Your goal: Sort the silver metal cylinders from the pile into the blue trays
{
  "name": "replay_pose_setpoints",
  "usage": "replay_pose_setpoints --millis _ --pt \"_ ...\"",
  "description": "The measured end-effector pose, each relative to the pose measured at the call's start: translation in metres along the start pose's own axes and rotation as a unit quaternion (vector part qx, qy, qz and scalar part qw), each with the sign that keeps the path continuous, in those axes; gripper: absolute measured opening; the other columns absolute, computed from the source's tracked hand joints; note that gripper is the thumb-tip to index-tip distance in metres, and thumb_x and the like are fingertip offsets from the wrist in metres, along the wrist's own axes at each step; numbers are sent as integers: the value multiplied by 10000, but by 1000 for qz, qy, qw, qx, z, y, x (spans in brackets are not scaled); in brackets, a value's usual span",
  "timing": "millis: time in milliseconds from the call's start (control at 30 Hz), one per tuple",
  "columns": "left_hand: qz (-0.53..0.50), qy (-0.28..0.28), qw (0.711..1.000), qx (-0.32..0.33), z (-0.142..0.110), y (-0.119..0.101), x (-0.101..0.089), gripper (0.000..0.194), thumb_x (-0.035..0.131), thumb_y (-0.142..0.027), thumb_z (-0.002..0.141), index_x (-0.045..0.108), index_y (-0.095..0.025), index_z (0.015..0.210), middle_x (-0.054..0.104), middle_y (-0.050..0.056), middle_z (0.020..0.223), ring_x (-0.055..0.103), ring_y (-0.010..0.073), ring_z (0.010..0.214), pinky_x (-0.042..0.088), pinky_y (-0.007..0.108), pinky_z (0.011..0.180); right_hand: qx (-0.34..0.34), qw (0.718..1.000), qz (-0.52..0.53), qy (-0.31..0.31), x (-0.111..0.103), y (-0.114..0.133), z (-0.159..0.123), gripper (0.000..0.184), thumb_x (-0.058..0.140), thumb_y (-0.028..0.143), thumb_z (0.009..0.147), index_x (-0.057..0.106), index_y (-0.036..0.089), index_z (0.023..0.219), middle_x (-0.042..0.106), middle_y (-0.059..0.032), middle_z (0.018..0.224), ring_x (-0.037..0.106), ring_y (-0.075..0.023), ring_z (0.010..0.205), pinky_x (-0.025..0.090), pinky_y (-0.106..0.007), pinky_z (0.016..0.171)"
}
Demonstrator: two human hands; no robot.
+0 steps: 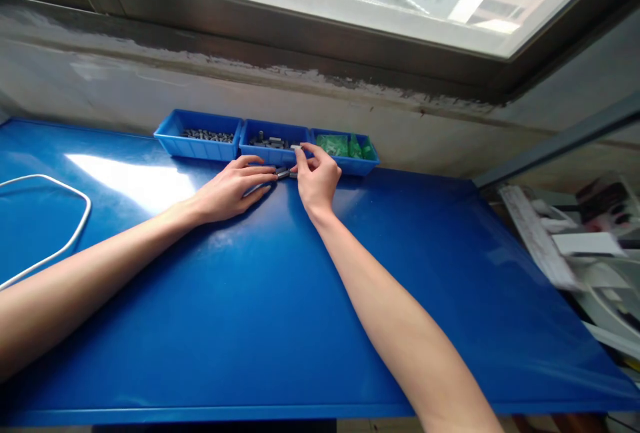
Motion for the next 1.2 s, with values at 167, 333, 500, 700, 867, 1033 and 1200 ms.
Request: replay_pose_setpoints --millis 167,333,500,700,867,1033,1200 --pt "2 -4 1000 13 -1 3 0 291 521 -237 1002 728 -181 1199 731 115 1216 546 295 1241 474 469 1076 3 998 18 58 1 3 -1 388 647 475 932 758 165 1137 768 -55 700 714 -201 603 593 -327 685" --pt "-11 14 1000 12 -1 1 -2 280 514 -245 1019 734 -180 1180 728 111 1135 613 251 1084 516 393 970 -18 997 39 60 1 11 -5 334 630 458 940 774 176 1046 754 -35 685 711 -183 598 585 -296 656" --pt "-18 16 1000 -14 -3 1 0 286 535 -294 1022 732 -192 1203 710 106 1127 640 230 1022 525 353 915 -38 996 45 71 1 12 -7 337 614 489 948 766 192 998 709 -2 632 706 -167 594 556 -264 616" --pt "-31 -1 999 -19 -2 1 0 311 537 -297 1026 714 -190 1259 711 101 1090 672 209 976 534 317 877 -48 994 48 85 0 12 -8 339 604 491 952 762 194 992 691 2 626 702 -155 600 529 -238 580" --pt "-96 -77 991 -48 1 1 -7 204 634 -246 963 779 -169 1085 755 85 1025 716 167 871 544 261 810 -50 993 48 94 1 12 -7 306 616 466 947 760 197 967 687 7 616 698 -153 588 523 -238 570" --pt "-154 -106 978 -96 4 0 -14 127 727 -241 876 803 -153 928 791 75 936 723 166 791 549 249 756 -48 992 52 101 1 10 -8 301 621 466 943 755 196 939 692 3 622 704 -159 599 518 -238 565" --pt "-210 -111 957 -168 3 1 -13 232 692 -339 907 810 -151 973 807 78 956 742 196 829 566 271 779 -45 992 46 110 0 12 -9 325 622 492 933 753 195 923 691 -3 622 700 -163 601 503 -237 541"
Point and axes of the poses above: each hand's wrist, its own z-axis towards the middle knuckle, its own x-axis out of the palm, y = z × x, the point moved 1 cm from there along z, towards the middle knuckle
